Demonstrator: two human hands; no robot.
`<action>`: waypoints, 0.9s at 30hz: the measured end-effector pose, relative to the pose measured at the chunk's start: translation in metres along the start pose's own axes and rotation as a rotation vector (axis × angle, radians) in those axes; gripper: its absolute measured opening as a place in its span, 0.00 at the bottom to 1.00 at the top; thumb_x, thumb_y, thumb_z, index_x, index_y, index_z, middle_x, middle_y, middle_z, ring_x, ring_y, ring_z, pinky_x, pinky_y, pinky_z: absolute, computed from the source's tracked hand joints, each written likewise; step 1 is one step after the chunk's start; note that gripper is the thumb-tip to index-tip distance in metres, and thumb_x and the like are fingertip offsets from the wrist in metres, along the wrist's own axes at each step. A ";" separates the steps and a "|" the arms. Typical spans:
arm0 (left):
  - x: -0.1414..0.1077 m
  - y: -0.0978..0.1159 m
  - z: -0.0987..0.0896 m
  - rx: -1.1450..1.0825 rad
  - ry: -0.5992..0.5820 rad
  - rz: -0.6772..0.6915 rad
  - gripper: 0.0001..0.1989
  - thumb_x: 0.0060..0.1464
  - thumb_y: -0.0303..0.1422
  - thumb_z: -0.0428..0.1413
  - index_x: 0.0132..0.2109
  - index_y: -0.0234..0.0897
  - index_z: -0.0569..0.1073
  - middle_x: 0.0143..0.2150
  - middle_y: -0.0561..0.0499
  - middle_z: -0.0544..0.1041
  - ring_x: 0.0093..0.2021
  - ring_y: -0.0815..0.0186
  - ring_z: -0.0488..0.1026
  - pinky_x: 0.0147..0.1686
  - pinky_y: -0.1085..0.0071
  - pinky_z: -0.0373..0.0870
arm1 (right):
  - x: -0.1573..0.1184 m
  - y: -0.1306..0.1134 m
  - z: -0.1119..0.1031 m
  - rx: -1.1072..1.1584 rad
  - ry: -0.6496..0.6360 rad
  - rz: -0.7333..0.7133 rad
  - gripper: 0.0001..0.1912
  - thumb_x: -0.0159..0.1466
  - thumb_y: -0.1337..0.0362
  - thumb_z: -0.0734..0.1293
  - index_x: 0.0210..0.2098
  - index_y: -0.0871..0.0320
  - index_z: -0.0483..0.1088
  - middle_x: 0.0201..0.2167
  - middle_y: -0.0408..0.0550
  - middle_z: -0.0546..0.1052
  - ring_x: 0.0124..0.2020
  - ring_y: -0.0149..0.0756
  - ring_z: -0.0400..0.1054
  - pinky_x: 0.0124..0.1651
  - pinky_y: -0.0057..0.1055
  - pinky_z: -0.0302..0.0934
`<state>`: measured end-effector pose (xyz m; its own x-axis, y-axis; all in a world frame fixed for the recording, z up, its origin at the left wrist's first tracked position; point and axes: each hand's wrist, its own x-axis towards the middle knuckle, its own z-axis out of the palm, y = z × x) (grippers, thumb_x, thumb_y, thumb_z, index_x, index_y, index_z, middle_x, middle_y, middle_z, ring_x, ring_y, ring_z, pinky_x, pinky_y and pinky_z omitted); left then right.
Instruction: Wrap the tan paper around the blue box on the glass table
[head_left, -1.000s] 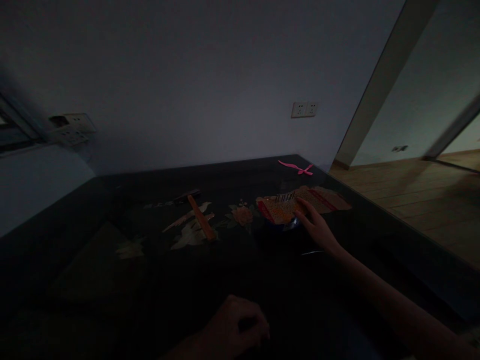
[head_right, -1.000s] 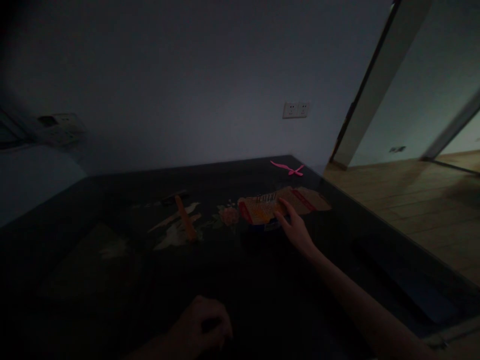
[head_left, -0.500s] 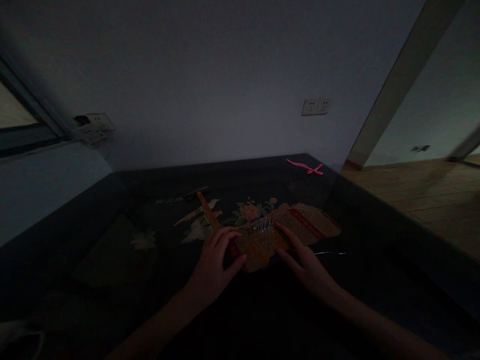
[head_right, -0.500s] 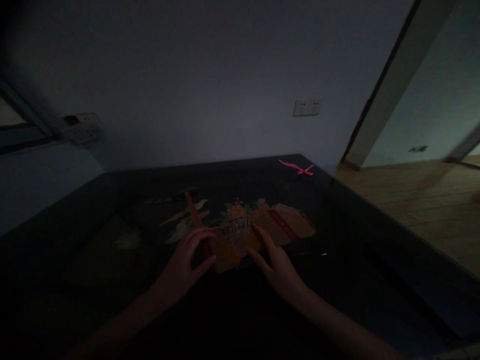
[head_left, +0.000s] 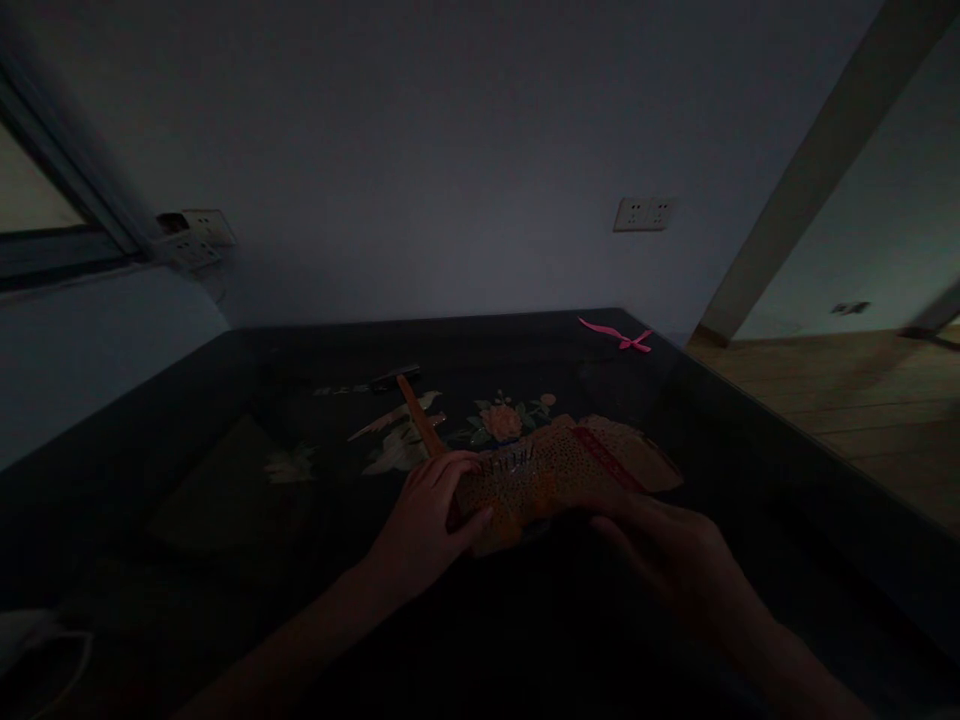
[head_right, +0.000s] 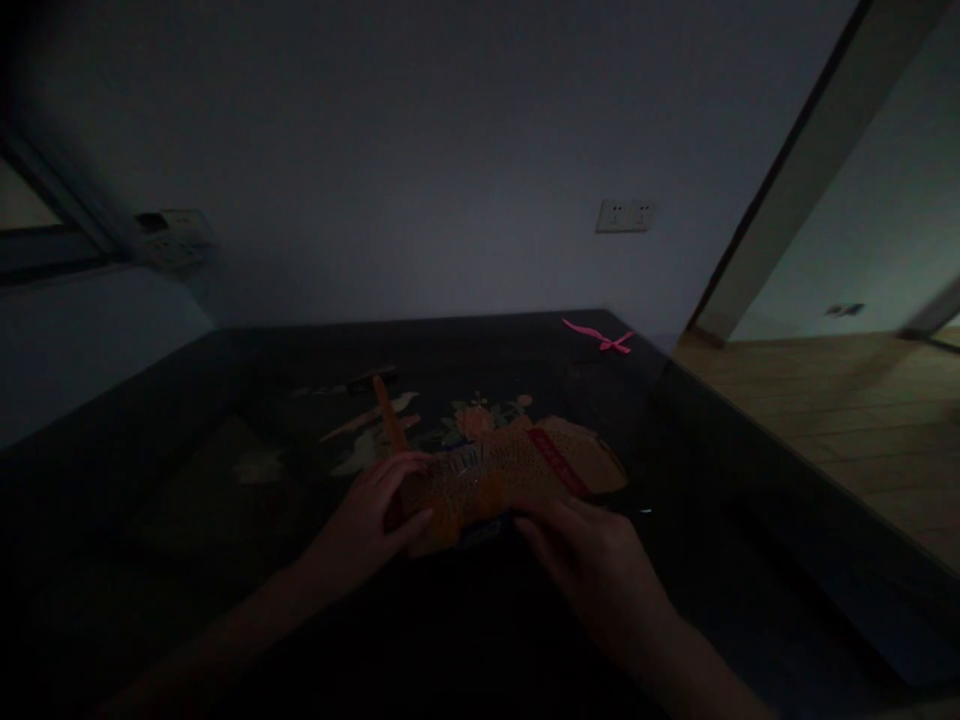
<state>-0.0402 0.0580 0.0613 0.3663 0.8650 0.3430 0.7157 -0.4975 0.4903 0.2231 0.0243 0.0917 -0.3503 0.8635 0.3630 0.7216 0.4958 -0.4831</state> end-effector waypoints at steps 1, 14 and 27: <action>0.000 0.000 0.000 -0.006 -0.002 -0.002 0.18 0.53 0.38 0.53 0.50 0.39 0.65 0.53 0.44 0.69 0.54 0.57 0.65 0.53 0.56 0.62 | 0.009 0.002 -0.002 -0.006 0.051 -0.038 0.12 0.64 0.64 0.59 0.41 0.56 0.73 0.35 0.49 0.80 0.34 0.38 0.75 0.36 0.31 0.68; 0.001 -0.002 0.003 -0.099 0.018 -0.002 0.17 0.53 0.36 0.54 0.50 0.37 0.65 0.53 0.44 0.68 0.54 0.59 0.65 0.53 0.59 0.63 | 0.083 0.025 0.030 0.001 -0.174 -0.103 0.22 0.55 0.65 0.70 0.50 0.58 0.68 0.42 0.53 0.74 0.45 0.43 0.67 0.44 0.38 0.63; 0.017 0.007 -0.014 -0.015 0.063 -0.051 0.12 0.53 0.36 0.55 0.45 0.38 0.72 0.47 0.46 0.71 0.48 0.60 0.68 0.48 0.62 0.65 | 0.086 0.021 0.038 -0.030 -0.202 -0.141 0.31 0.52 0.63 0.73 0.53 0.60 0.64 0.49 0.58 0.72 0.50 0.47 0.65 0.50 0.44 0.60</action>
<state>-0.0369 0.0683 0.0818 0.2914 0.8834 0.3669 0.7231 -0.4545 0.5202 0.1858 0.1123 0.0820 -0.5588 0.7885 0.2571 0.6734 0.6123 -0.4143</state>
